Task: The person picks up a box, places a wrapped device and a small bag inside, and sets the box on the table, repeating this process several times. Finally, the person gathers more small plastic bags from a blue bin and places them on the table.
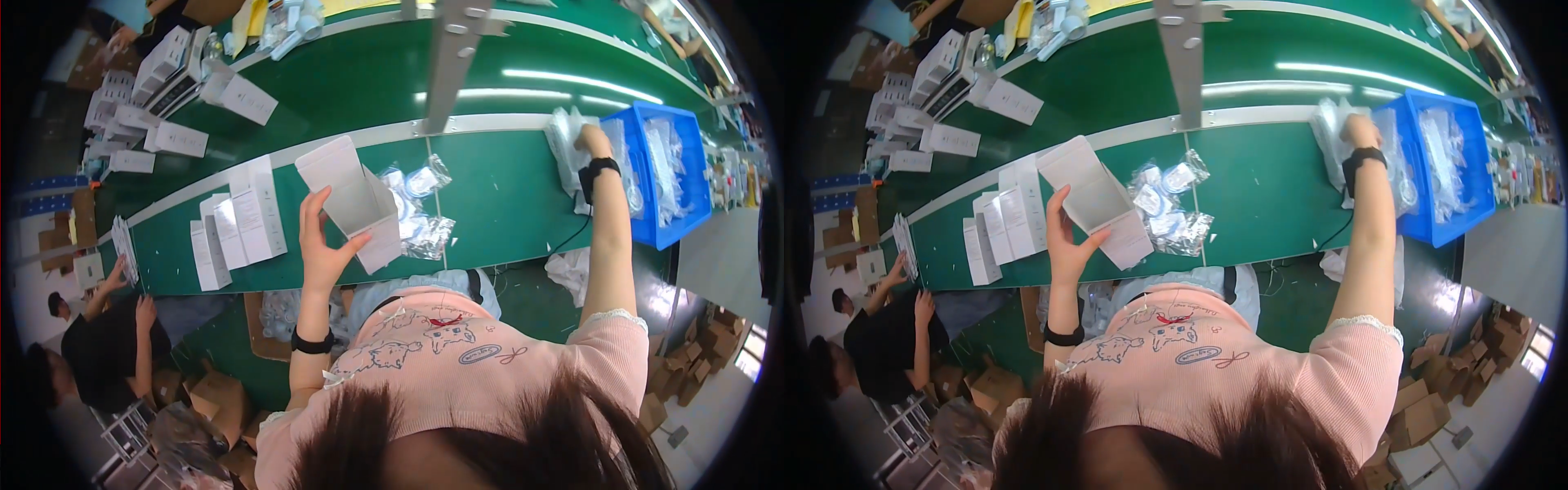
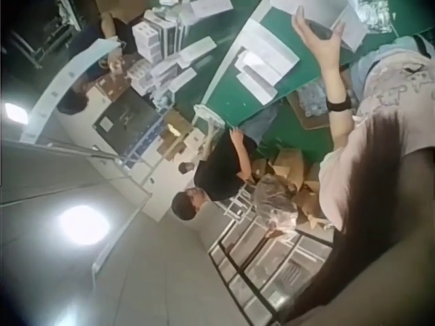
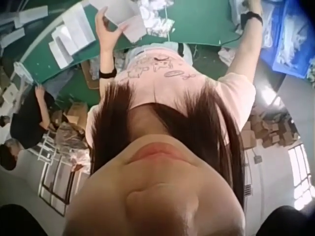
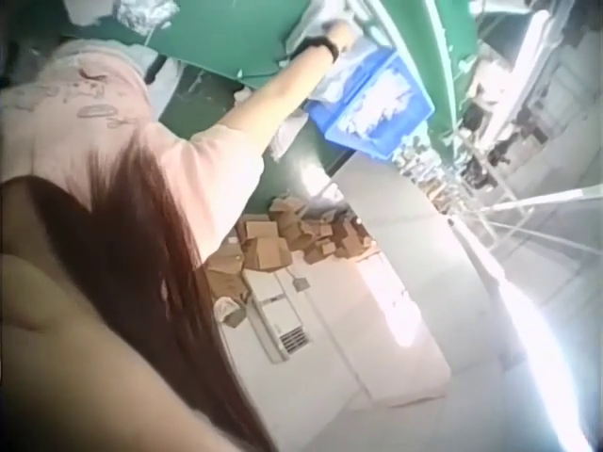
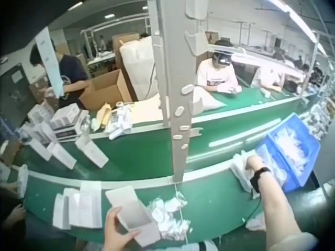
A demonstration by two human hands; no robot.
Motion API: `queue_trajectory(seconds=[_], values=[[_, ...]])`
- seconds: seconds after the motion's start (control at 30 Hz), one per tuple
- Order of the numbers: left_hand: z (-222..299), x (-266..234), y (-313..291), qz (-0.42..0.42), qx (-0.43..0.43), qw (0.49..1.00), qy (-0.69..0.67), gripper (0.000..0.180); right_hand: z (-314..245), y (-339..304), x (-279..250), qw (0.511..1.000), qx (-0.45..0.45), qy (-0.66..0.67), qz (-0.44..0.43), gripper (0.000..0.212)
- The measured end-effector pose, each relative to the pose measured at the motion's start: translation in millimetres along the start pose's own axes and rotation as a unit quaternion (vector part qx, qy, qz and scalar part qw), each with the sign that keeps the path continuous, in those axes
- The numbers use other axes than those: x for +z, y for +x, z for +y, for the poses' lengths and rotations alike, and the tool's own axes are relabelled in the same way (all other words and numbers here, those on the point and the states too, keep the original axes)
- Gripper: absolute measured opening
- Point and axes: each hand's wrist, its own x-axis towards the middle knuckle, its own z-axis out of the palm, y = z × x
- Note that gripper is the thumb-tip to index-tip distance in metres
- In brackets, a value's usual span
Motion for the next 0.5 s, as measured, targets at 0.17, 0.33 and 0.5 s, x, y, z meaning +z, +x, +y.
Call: queue_trajectory(seconds=[0.17,0.33,0.5], values=[[-23,-25,34,0.022,-0.059,0.997,0.045,0.074,22,-34,-26,0.890,-0.106,0.438,-0.069,0.038],[-47,-16,76,0.037,-0.012,0.993,0.114,0.071,31,-106,88,0.424,-0.195,0.880,0.091,0.049],[-49,-11,89,0.021,0.037,0.996,0.076,0.069,-74,-280,-9,0.073,-0.436,0.883,-0.157,0.078]])
